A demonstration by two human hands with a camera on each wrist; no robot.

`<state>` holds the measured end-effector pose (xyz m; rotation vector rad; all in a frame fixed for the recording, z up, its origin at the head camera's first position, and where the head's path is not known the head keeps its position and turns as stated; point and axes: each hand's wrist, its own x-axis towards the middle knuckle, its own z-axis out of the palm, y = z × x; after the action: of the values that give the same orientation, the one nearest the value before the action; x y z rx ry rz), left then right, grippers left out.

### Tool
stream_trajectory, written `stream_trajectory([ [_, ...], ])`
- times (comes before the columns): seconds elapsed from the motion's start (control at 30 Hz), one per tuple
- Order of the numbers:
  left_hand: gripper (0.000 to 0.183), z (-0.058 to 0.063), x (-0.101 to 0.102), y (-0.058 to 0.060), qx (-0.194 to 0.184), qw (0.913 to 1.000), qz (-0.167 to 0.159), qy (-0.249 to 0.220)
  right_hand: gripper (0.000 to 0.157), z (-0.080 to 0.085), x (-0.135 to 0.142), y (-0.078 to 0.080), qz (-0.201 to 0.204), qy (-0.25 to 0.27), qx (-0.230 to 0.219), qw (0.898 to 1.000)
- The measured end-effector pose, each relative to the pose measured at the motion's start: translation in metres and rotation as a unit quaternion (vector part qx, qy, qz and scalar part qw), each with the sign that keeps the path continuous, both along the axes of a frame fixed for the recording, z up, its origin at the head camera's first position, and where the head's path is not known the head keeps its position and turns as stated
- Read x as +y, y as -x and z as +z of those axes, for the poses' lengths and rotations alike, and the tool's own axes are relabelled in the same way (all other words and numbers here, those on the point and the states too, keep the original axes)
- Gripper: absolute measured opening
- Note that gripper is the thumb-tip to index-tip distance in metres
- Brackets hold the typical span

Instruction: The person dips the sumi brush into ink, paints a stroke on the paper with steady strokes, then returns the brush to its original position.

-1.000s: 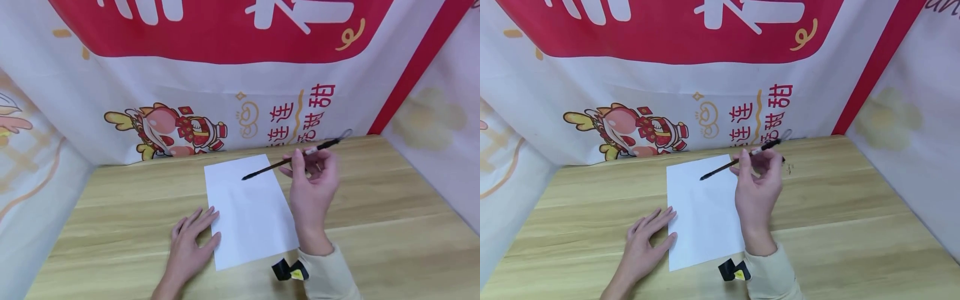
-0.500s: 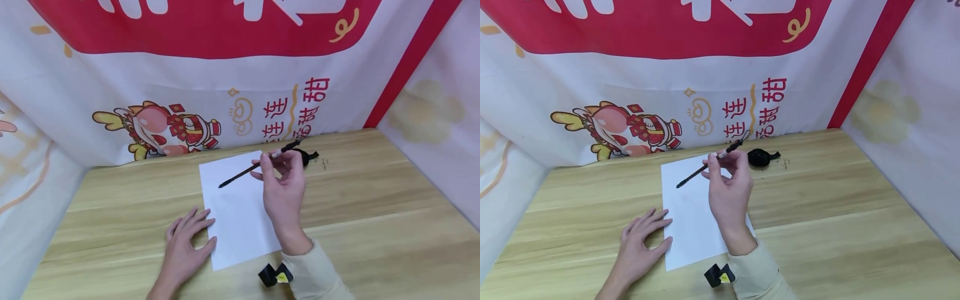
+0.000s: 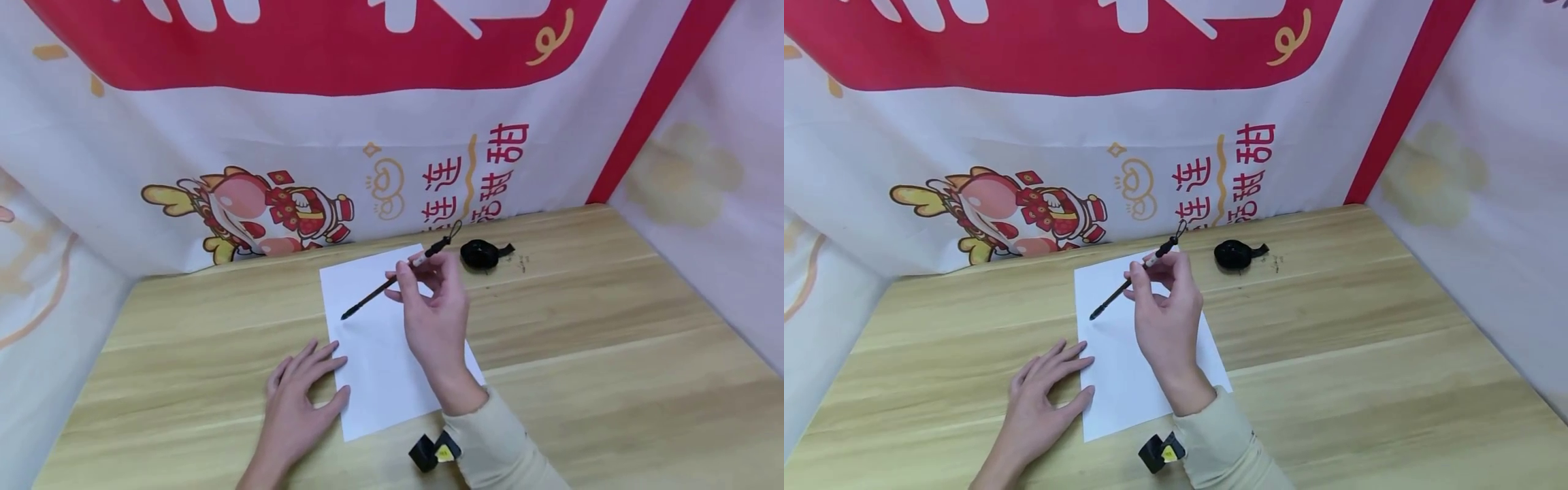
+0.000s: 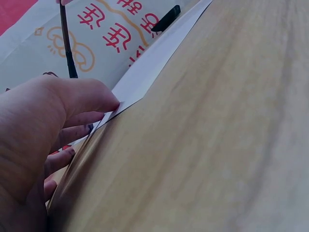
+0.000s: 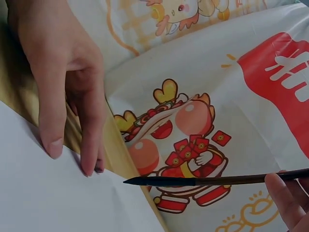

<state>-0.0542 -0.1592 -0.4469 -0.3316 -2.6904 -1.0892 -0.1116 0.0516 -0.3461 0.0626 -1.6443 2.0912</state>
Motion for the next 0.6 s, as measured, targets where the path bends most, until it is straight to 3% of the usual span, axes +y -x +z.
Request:
stream_trajectory([
  [0.3,0.044,-0.0003,-0.0029,0.0004,0.01,0.9998,-0.008,0.013,0.022,-0.0054,-0.004,-0.0028,-0.001,-0.026,-0.016,1.0],
  [0.6,0.043,0.0005,-0.0034,0.0001,-0.001,1.0,0.001,0.008,0.024,-0.0058,-0.0073,0.0003,-0.003,-0.028,-0.003,1.0],
])
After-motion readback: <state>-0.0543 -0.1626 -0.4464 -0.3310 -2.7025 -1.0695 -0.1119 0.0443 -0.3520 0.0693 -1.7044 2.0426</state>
